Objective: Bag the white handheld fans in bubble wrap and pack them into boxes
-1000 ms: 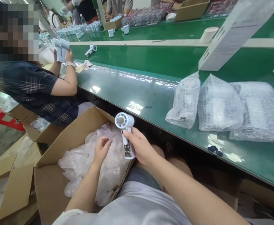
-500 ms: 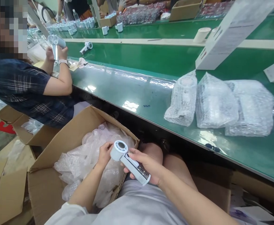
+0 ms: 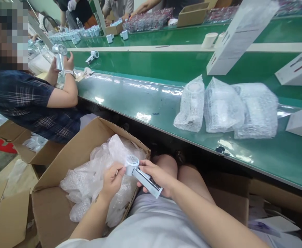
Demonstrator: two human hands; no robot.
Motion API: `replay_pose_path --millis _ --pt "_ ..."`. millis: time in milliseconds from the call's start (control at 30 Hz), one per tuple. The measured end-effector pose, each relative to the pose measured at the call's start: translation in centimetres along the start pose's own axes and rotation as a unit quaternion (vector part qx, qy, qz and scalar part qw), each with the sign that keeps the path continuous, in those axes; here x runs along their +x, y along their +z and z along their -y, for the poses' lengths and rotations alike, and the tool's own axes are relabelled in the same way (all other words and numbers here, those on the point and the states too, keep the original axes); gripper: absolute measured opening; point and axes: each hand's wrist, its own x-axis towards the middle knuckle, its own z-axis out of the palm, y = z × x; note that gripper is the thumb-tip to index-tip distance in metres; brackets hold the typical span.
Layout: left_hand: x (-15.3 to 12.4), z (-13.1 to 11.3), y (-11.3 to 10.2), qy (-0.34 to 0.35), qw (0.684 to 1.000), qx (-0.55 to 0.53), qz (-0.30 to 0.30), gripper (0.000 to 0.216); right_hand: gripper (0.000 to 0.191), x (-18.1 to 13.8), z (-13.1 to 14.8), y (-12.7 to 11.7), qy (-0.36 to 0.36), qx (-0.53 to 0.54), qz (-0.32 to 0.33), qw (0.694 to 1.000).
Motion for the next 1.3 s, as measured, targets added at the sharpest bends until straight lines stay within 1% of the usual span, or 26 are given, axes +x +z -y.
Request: replay_pose_path --millis 67,100,133,167,200,233,300,333,367,433,533,567,600,667,733,767,867,967,1067,1167,1200,1233,1267,1300 --pt "0.0 -0.9 0.6 0.123 0.989 0.075 0.044 0.017 0.043 -0.2 -0.1 0.2 -0.021 0.016 -0.014 1.000" --pt "-0.1 -1.2 0.9 0.165 0.979 0.097 0.062 0.019 0.048 -0.4 -0.1 0.3 -0.030 0.032 -0.011 0.999" --pt "-0.4 -1.4 1.3 0.188 0.973 0.107 0.078 0.020 0.053 -0.5 0.0 0.3 -0.038 0.051 -0.004 0.998" --pt "-0.7 -1.6 1.6 0.190 0.972 0.110 0.084 0.021 0.055 -0.7 0.0 0.3 -0.039 0.067 0.004 0.997" --pt "-1.1 -1.8 2.0 0.175 0.975 0.112 0.074 0.020 0.054 -0.8 0.1 0.3 -0.035 0.083 0.005 0.996" --pt "-1.4 -2.0 2.3 0.148 0.981 0.115 0.048 0.018 0.048 -1.0 0.3 0.4 -0.023 0.100 -0.006 0.995" --pt "-2.0 -2.3 2.8 0.080 0.990 0.112 -0.011 0.015 0.030 -1.3 0.5 0.7 0.010 0.140 -0.053 0.989" --pt "-2.2 -2.6 3.0 0.051 0.993 0.103 -0.028 0.015 0.022 -1.5 0.6 0.9 0.028 0.162 -0.078 0.983" --pt "-2.3 -2.9 3.1 0.027 0.995 0.087 -0.030 0.015 0.018 -1.7 0.7 1.2 0.047 0.180 -0.095 0.978" --pt "-2.1 -3.6 3.2 -0.026 0.999 0.038 -0.015 0.015 0.019 -2.0 0.8 1.7 0.079 0.185 -0.099 0.975" --pt "-1.3 -4.5 3.0 -0.122 0.992 -0.027 -0.029 0.018 0.025 -2.4 1.0 2.0 0.119 0.141 -0.081 0.980" --pt "-1.1 -4.7 3.0 -0.141 0.989 -0.041 -0.029 0.019 0.026 -2.5 1.1 1.9 0.127 0.133 -0.075 0.980" --pt "-0.9 -4.8 2.9 -0.145 0.988 -0.049 -0.022 0.019 0.027 -2.5 1.1 1.8 0.135 0.134 -0.066 0.979" --pt "-0.7 -4.9 3.0 -0.126 0.991 -0.047 -0.001 0.020 0.027 -2.3 1.1 1.3 0.148 0.155 -0.041 0.976" --pt "-0.7 -4.9 3.2 -0.104 0.994 -0.028 -0.003 0.020 0.028 -2.1 0.9 0.8 0.156 0.179 -0.023 0.971" --pt "-0.8 -4.8 3.3 -0.096 0.995 -0.018 -0.009 0.020 0.028 -1.9 0.7 0.7 0.151 0.186 -0.024 0.971" --pt "-0.9 -4.6 3.5 -0.090 0.996 -0.009 -0.011 0.019 0.019 -1.3 0.0 0.8 0.097 0.184 -0.060 0.976" --pt "-1.0 -4.6 3.3 -0.110 0.993 -0.034 0.002 0.021 0.013 -0.8 -0.7 1.3 0.050 0.153 -0.085 0.983" --pt "-1.1 -4.3 2.9 -0.138 0.989 -0.060 0.008 0.023 0.012 -0.6 -1.4 1.8 0.012 0.101 -0.101 0.990" --pt "-1.3 -3.7 2.6 -0.183 0.980 -0.075 -0.017 0.026 0.017 -1.2 -1.0 2.5 -0.046 0.035 -0.128 0.990" --pt "-1.4 -3.4 2.4 -0.201 0.975 -0.083 -0.037 0.028 0.019 -1.7 -0.4 2.7 -0.087 -0.018 -0.139 0.986" --pt "-1.4 -3.3 2.2 -0.216 0.970 -0.092 -0.061 0.029 0.022 -2.3 0.4 3.0 -0.139 -0.097 -0.151 0.974" --pt "-1.4 -3.3 1.9 -0.224 0.965 -0.103 -0.084 0.031 0.023 -3.0 1.3 3.3 -0.194 -0.193 -0.161 0.948" --pt "-1.3 -3.4 1.5 -0.224 0.963 -0.111 -0.104 0.031 0.025 -3.8 2.3 3.6 -0.240 -0.291 -0.164 0.912"
